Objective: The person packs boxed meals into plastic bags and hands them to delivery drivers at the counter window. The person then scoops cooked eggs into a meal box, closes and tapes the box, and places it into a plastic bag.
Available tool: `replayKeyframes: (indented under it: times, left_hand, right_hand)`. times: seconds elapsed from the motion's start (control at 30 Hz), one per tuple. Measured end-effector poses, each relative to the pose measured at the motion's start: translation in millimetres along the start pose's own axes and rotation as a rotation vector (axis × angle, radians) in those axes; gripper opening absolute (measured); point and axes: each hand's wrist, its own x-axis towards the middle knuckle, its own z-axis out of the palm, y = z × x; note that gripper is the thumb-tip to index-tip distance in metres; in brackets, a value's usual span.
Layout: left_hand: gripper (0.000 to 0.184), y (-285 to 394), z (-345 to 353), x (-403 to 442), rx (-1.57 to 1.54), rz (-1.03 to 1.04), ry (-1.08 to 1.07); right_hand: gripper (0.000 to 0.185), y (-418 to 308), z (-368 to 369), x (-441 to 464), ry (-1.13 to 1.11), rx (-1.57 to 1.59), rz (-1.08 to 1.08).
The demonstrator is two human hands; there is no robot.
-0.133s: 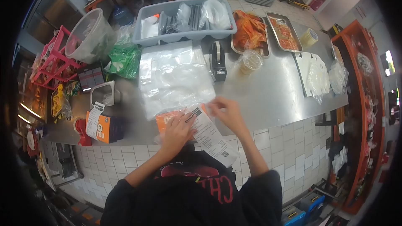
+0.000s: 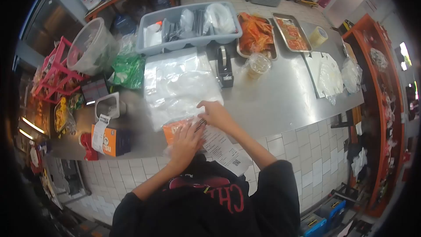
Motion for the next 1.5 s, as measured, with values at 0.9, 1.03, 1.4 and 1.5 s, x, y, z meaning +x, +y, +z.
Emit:
replayKeyframes:
  times: [0.9, 1.03, 1.4, 1.5]
  left_hand:
    - [0.029, -69, -52, 175, -0.485, 0.188, -0.805]
    - [0.025, -73, -32, 224, -0.51, 0.318, -0.593]
    - [0.018, -42, 58, 287, -0.464, 0.878, -0.313]
    - [0.012, -36, 67, 288, -0.349, 1.032, -0.35]
  right_hand:
    - [0.042, 107, -44, 121, 0.776, 0.095, 0.233]
    - [0.041, 93, -40, 124, 1.047, -0.228, 0.576]
    - [0.034, 36, -23, -142, 0.334, 0.205, 0.233]
    - [0.033, 44, 14, -184, 0.447, 0.41, 0.274]
